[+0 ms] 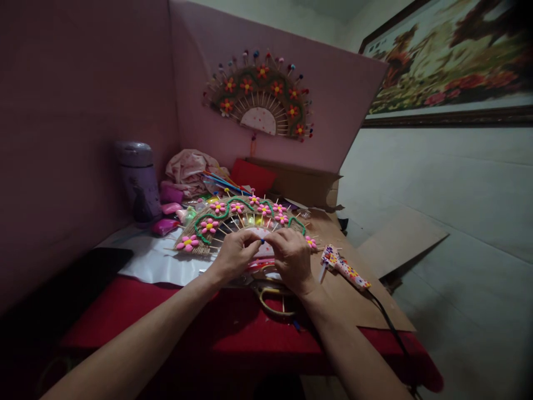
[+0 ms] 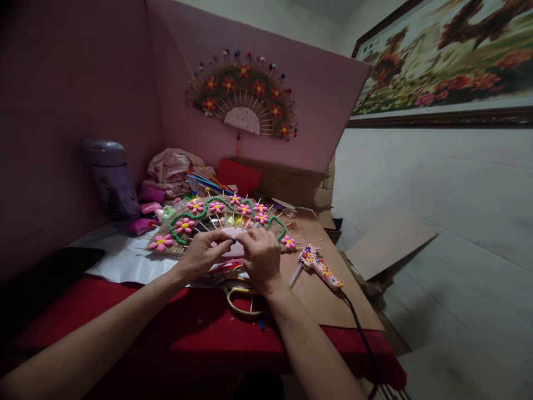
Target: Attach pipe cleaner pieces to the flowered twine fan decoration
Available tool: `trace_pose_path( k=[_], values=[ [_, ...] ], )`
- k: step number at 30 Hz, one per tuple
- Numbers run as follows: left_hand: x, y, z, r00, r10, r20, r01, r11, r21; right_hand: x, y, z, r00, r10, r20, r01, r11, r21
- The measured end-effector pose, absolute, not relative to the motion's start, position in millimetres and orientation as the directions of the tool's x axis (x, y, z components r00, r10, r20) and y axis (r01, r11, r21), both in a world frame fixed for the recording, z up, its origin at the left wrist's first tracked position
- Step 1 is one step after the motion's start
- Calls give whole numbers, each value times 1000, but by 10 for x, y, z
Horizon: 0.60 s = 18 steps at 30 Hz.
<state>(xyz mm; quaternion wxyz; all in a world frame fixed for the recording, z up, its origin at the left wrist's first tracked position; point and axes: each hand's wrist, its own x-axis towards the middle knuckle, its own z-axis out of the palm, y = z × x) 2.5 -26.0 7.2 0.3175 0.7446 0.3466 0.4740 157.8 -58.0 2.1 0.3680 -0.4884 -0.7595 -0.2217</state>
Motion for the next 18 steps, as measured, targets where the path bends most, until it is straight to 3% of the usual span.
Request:
trace_pose_path(
  k=[3, 6, 9, 14, 18],
  values=[
    [22, -263, 88, 326, 850, 414, 143, -477, 867, 1591, -577, 27, -262, 550, 793, 891, 453, -19],
    [45, -282, 109, 321, 915, 245, -59, -239, 969, 1563, -584, 9, -227, 561, 796, 873, 479, -89],
    [86, -319, 117, 265, 952, 156, -222, -98, 970, 1482, -601, -35, -188, 578, 794, 839, 515, -176],
    [151, -353, 79, 153, 980, 128, -326, -73, 943, 1375, -622, -85, -198, 563, 802, 841, 518, -156],
    [143, -323, 58, 226, 958, 178, -241, -122, 963, 1440, -614, -53, -142, 600, 787, 884, 435, -172]
  ],
)
